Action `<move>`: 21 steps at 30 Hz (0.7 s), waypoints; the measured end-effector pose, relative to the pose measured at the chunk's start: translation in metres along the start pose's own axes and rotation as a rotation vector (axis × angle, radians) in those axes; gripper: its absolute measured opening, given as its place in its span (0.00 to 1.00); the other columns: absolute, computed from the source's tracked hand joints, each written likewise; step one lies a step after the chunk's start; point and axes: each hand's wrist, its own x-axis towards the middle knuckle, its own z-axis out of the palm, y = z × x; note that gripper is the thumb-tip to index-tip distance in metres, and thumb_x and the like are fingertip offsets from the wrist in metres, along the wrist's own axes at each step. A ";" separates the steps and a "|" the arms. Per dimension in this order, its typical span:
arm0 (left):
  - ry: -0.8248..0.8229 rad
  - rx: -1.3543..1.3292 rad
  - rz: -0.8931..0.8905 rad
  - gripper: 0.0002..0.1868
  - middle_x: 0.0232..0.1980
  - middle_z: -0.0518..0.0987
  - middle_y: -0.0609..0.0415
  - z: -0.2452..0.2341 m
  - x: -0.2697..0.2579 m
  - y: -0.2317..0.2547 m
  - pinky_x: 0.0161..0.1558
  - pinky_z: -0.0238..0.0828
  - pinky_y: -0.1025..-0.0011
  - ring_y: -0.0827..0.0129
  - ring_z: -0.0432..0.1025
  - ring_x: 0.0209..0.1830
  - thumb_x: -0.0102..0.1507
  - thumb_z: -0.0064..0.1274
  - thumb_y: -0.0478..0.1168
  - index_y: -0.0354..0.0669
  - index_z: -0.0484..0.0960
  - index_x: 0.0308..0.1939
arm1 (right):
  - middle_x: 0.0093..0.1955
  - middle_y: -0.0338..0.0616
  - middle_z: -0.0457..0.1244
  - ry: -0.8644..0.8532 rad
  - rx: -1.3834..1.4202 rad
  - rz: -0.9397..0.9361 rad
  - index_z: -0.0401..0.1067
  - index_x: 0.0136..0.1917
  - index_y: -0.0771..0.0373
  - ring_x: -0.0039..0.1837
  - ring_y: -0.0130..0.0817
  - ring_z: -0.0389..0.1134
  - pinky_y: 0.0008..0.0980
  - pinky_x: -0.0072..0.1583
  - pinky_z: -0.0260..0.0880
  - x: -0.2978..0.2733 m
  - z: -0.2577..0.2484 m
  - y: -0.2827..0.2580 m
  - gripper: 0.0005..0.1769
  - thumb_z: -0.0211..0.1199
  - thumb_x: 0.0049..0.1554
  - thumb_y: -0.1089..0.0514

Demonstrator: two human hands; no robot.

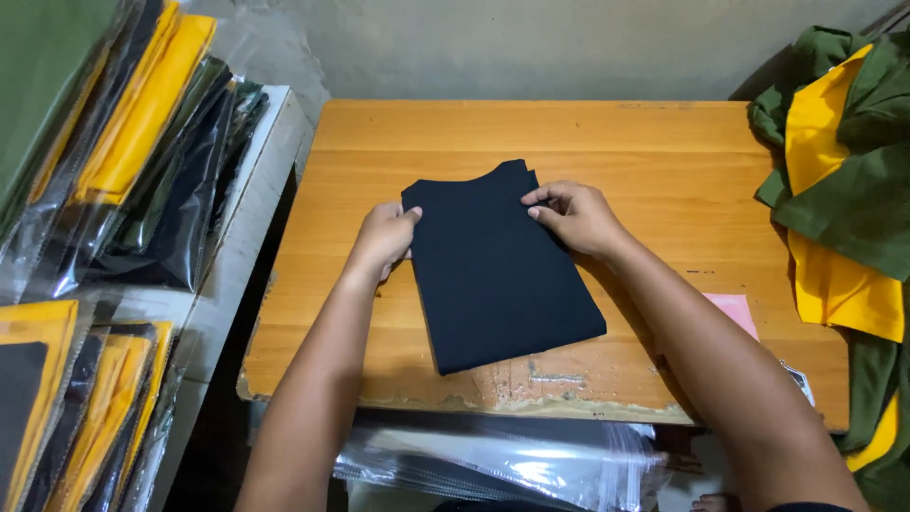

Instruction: Folding a black t-shirt and placing it into a clear plastic adhesive bag.

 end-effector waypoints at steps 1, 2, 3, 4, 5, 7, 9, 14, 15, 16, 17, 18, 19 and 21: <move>-0.001 0.006 0.003 0.21 0.35 0.82 0.51 -0.002 -0.015 0.017 0.33 0.83 0.61 0.65 0.81 0.32 0.69 0.50 0.49 0.36 0.81 0.57 | 0.45 0.49 0.67 0.004 0.005 0.000 0.80 0.56 0.56 0.50 0.39 0.72 0.35 0.49 0.72 0.003 -0.003 0.000 0.11 0.68 0.59 0.59; 0.000 -0.025 0.012 0.21 0.39 0.81 0.45 -0.004 -0.033 0.030 0.36 0.83 0.59 0.60 0.80 0.38 0.70 0.48 0.46 0.31 0.79 0.57 | 0.49 0.50 0.67 -0.013 0.005 -0.027 0.80 0.58 0.56 0.50 0.40 0.72 0.36 0.48 0.72 0.004 -0.004 0.000 0.13 0.66 0.60 0.60; 0.002 -0.056 0.020 0.20 0.43 0.79 0.39 -0.007 -0.051 0.044 0.40 0.83 0.56 0.56 0.79 0.45 0.71 0.45 0.42 0.25 0.77 0.58 | 0.52 0.51 0.67 -0.029 0.007 -0.054 0.79 0.60 0.56 0.50 0.42 0.71 0.36 0.47 0.73 0.005 -0.004 -0.001 0.14 0.65 0.61 0.62; 0.005 -0.054 0.022 0.20 0.43 0.79 0.39 -0.008 -0.054 0.047 0.40 0.83 0.56 0.56 0.79 0.45 0.71 0.45 0.42 0.25 0.77 0.58 | 0.52 0.51 0.67 -0.029 0.010 -0.058 0.79 0.60 0.56 0.50 0.42 0.71 0.36 0.47 0.73 0.006 -0.004 0.001 0.14 0.65 0.61 0.62; 0.017 -0.059 0.025 0.20 0.44 0.78 0.40 -0.010 -0.058 0.050 0.40 0.83 0.58 0.57 0.78 0.45 0.71 0.44 0.41 0.26 0.76 0.59 | 0.56 0.50 0.66 -0.043 0.037 -0.058 0.78 0.62 0.57 0.50 0.41 0.72 0.37 0.48 0.74 0.008 -0.004 0.002 0.15 0.63 0.62 0.62; 0.028 -0.066 0.020 0.20 0.45 0.78 0.40 -0.010 -0.063 0.051 0.40 0.83 0.60 0.59 0.77 0.45 0.72 0.42 0.40 0.27 0.75 0.61 | 0.60 0.49 0.65 -0.062 0.064 -0.054 0.76 0.64 0.58 0.50 0.41 0.72 0.37 0.48 0.75 0.008 -0.003 0.002 0.17 0.62 0.62 0.63; 0.057 -0.017 0.041 0.18 0.43 0.78 0.40 -0.008 -0.064 0.052 0.38 0.83 0.57 0.57 0.78 0.44 0.72 0.42 0.40 0.28 0.77 0.58 | 0.64 0.52 0.63 -0.101 0.034 -0.038 0.74 0.66 0.60 0.53 0.48 0.73 0.42 0.49 0.77 0.008 -0.005 -0.001 0.17 0.60 0.64 0.62; 0.103 -0.039 0.037 0.17 0.40 0.79 0.41 -0.002 -0.041 0.036 0.35 0.84 0.60 0.59 0.79 0.39 0.71 0.43 0.41 0.30 0.78 0.56 | 0.63 0.53 0.63 -0.074 0.009 -0.041 0.74 0.65 0.60 0.53 0.48 0.73 0.40 0.47 0.77 0.008 -0.001 0.006 0.17 0.62 0.63 0.61; 0.109 -0.079 0.025 0.17 0.37 0.79 0.42 -0.001 -0.031 0.028 0.31 0.84 0.64 0.61 0.80 0.34 0.71 0.44 0.42 0.29 0.79 0.52 | 0.62 0.54 0.64 -0.060 0.016 -0.052 0.75 0.65 0.60 0.52 0.46 0.73 0.40 0.46 0.76 0.007 0.000 0.006 0.17 0.62 0.62 0.60; 0.113 -0.080 0.028 0.17 0.37 0.79 0.42 -0.003 -0.029 0.027 0.31 0.84 0.64 0.61 0.80 0.34 0.71 0.44 0.42 0.29 0.79 0.52 | 0.62 0.54 0.64 -0.060 0.015 -0.057 0.75 0.65 0.60 0.52 0.46 0.73 0.40 0.46 0.76 0.008 0.000 0.007 0.17 0.62 0.62 0.60; 0.118 -0.088 0.010 0.17 0.37 0.79 0.43 -0.004 -0.026 0.025 0.32 0.84 0.61 0.61 0.80 0.35 0.69 0.47 0.41 0.28 0.79 0.53 | 0.62 0.54 0.64 -0.054 0.019 -0.052 0.75 0.65 0.60 0.51 0.45 0.73 0.38 0.46 0.76 0.009 0.000 0.008 0.17 0.62 0.62 0.61; 0.120 -0.095 -0.012 0.18 0.37 0.80 0.43 -0.005 -0.025 0.021 0.33 0.85 0.59 0.61 0.81 0.36 0.66 0.50 0.41 0.27 0.79 0.53 | 0.62 0.53 0.64 -0.051 0.023 -0.041 0.75 0.65 0.60 0.50 0.44 0.73 0.37 0.45 0.76 0.009 0.001 0.010 0.18 0.62 0.62 0.61; 0.122 -0.096 -0.015 0.18 0.37 0.80 0.43 -0.011 -0.043 0.034 0.33 0.85 0.59 0.61 0.81 0.36 0.66 0.50 0.41 0.27 0.79 0.53 | 0.62 0.53 0.64 -0.054 0.022 -0.042 0.75 0.65 0.60 0.50 0.44 0.73 0.37 0.45 0.76 0.007 0.001 0.010 0.18 0.62 0.62 0.61; 0.078 -0.073 0.012 0.17 0.36 0.80 0.41 -0.023 -0.074 0.063 0.33 0.84 0.64 0.63 0.79 0.34 0.64 0.54 0.37 0.24 0.80 0.51 | 0.61 0.53 0.64 -0.048 0.044 -0.026 0.75 0.65 0.59 0.50 0.44 0.73 0.38 0.45 0.76 0.008 0.000 0.009 0.17 0.62 0.63 0.61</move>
